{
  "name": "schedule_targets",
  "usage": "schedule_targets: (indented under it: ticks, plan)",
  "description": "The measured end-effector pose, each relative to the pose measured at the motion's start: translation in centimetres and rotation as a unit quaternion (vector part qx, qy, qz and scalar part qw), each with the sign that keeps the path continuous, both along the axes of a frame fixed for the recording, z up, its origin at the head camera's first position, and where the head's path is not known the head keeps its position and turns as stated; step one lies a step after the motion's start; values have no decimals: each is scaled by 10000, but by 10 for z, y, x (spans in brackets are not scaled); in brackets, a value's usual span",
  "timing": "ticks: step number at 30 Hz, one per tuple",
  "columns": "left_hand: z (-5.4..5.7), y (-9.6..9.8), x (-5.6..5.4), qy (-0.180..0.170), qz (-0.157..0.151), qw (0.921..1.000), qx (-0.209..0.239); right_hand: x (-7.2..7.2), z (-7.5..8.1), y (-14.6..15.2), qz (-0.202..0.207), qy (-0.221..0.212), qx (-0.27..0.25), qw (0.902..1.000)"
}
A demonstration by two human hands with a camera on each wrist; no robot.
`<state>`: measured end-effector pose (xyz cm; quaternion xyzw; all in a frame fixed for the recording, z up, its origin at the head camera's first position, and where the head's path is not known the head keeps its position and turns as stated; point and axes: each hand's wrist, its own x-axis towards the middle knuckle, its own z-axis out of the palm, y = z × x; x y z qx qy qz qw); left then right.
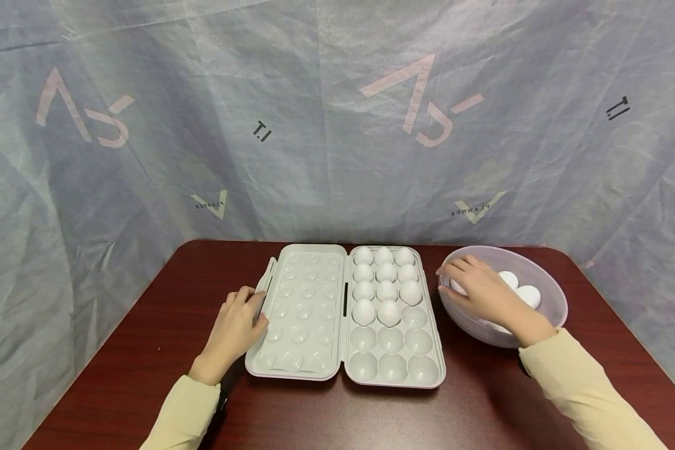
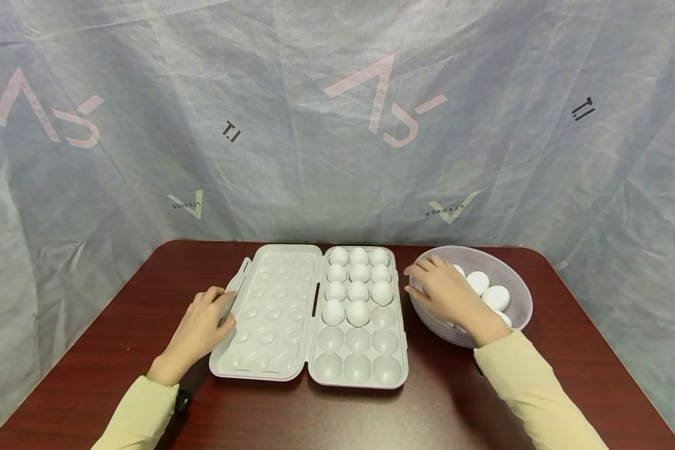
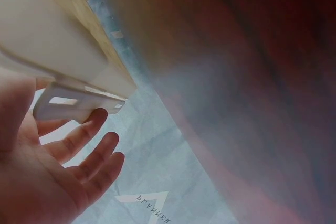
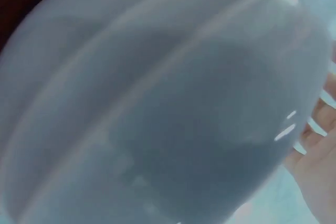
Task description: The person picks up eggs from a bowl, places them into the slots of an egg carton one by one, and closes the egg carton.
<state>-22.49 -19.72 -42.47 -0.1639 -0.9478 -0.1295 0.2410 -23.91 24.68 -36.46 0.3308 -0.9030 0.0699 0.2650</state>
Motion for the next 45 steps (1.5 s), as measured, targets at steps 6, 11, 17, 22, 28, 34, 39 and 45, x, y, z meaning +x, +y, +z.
schedule_targets:
  ticks: [6,11,17,22,28,34,39,45]
  plan:
    - [0,0,0,-21,-5,10000,14,1,-4,21,-268,-293,68,9992]
    - [0,0,1,3,-35,10000,14,2,-10,33,-332,-509,40,9981]
    - [1,0,0,-1,-35,10000,13,5,-17,43,-91,-685,146,9975]
    - [1,0,1,-23,-19,10000,20,8,-22,48,-37,-907,164,9957]
    - [0,0,0,-20,-18,10000,8,10,-26,51,35,-865,171,9961]
    - [-1,0,0,-10,-34,10000,19,12,-26,53,-220,-1411,223,9895]
    - [-1,0,0,15,-45,10000,9,13,-24,53,-268,-1583,236,9868]
    - [-1,0,0,14,-42,10000,15,12,-23,53,-350,-1815,276,9824]
